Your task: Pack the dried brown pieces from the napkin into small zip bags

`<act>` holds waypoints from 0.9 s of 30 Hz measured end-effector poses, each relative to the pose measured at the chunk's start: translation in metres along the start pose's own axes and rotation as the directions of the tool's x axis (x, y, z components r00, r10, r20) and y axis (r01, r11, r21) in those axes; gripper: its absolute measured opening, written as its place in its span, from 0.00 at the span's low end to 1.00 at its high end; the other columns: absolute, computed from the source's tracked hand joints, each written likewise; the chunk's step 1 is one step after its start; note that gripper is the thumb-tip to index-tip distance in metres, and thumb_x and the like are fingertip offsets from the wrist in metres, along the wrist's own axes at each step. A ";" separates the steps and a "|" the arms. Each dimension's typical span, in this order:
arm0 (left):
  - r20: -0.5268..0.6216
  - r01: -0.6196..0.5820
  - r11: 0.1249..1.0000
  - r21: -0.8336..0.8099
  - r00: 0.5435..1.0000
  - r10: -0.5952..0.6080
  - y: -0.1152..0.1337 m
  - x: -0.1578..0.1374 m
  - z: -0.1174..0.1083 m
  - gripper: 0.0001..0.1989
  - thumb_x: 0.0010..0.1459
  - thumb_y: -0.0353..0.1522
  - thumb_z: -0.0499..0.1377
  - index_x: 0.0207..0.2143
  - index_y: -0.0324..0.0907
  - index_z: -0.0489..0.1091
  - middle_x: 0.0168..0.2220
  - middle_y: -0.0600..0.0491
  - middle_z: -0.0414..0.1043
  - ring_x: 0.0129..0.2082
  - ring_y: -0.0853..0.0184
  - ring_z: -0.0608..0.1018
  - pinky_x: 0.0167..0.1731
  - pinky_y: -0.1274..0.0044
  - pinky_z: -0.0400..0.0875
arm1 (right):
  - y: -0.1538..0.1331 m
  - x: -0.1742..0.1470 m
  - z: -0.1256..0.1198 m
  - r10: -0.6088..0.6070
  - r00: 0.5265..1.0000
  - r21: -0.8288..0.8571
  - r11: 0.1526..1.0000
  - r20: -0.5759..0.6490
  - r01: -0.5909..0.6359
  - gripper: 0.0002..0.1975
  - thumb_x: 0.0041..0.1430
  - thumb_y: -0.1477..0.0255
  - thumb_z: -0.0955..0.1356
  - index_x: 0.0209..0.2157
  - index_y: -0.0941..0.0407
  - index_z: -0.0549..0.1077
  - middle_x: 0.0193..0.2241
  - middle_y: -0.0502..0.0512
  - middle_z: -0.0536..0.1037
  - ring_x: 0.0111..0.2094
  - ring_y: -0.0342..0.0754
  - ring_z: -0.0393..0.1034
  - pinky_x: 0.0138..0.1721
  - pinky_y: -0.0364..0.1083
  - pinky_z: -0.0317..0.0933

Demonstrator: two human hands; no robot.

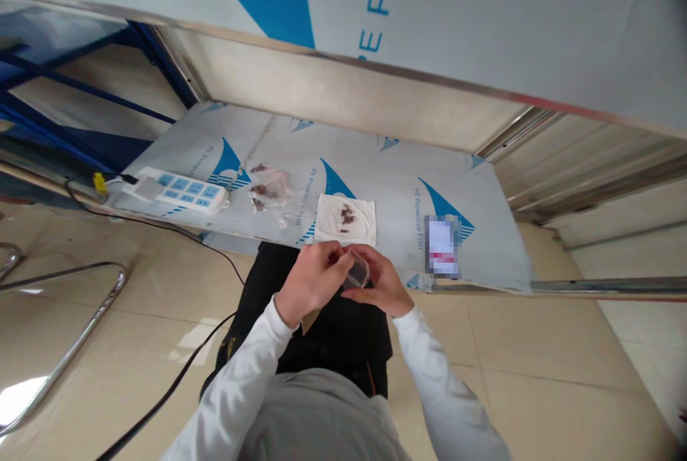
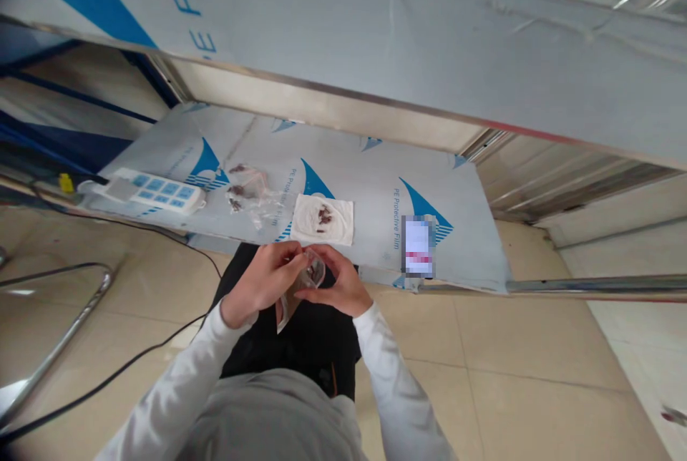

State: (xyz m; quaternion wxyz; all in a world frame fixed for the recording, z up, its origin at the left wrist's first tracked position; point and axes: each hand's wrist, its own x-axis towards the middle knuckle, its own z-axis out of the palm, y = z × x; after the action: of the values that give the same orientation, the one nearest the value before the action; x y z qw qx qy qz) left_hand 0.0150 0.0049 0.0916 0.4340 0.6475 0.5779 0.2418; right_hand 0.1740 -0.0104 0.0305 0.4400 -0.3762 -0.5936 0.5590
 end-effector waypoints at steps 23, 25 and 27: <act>-0.218 0.206 0.973 -0.105 0.950 -0.224 -0.078 -0.043 -0.044 0.18 0.61 0.41 0.49 0.22 0.43 0.65 0.22 0.54 0.70 0.22 0.70 0.70 0.24 0.79 0.53 | 0.030 0.162 -0.027 0.567 0.823 -0.918 -0.345 -0.038 0.195 0.29 0.45 0.68 0.74 0.51 0.59 0.70 0.49 0.68 0.72 0.49 0.59 0.68 0.46 0.53 0.59; -0.229 0.206 0.972 -0.110 0.947 -0.227 -0.082 -0.043 -0.046 0.18 0.61 0.41 0.49 0.22 0.43 0.64 0.22 0.54 0.70 0.22 0.70 0.70 0.24 0.79 0.53 | 0.026 0.163 -0.021 0.567 0.823 -0.900 -0.377 -0.039 0.218 0.29 0.45 0.71 0.74 0.51 0.60 0.70 0.49 0.69 0.71 0.49 0.60 0.67 0.47 0.54 0.57; -0.226 0.204 0.972 -0.116 0.948 -0.226 -0.085 -0.044 -0.045 0.18 0.61 0.41 0.49 0.22 0.43 0.64 0.23 0.54 0.70 0.22 0.70 0.69 0.24 0.79 0.53 | 0.024 0.162 -0.016 0.556 0.830 -0.887 -0.399 -0.034 0.231 0.27 0.46 0.74 0.73 0.50 0.61 0.70 0.49 0.70 0.71 0.50 0.60 0.66 0.48 0.55 0.55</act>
State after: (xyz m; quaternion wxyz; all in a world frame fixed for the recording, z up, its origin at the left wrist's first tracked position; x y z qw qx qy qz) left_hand -0.0768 -0.0281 0.0517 0.4143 0.5266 0.6813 0.2949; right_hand 0.1343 0.1491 0.0232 -0.3263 -0.5099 -0.7945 -0.0485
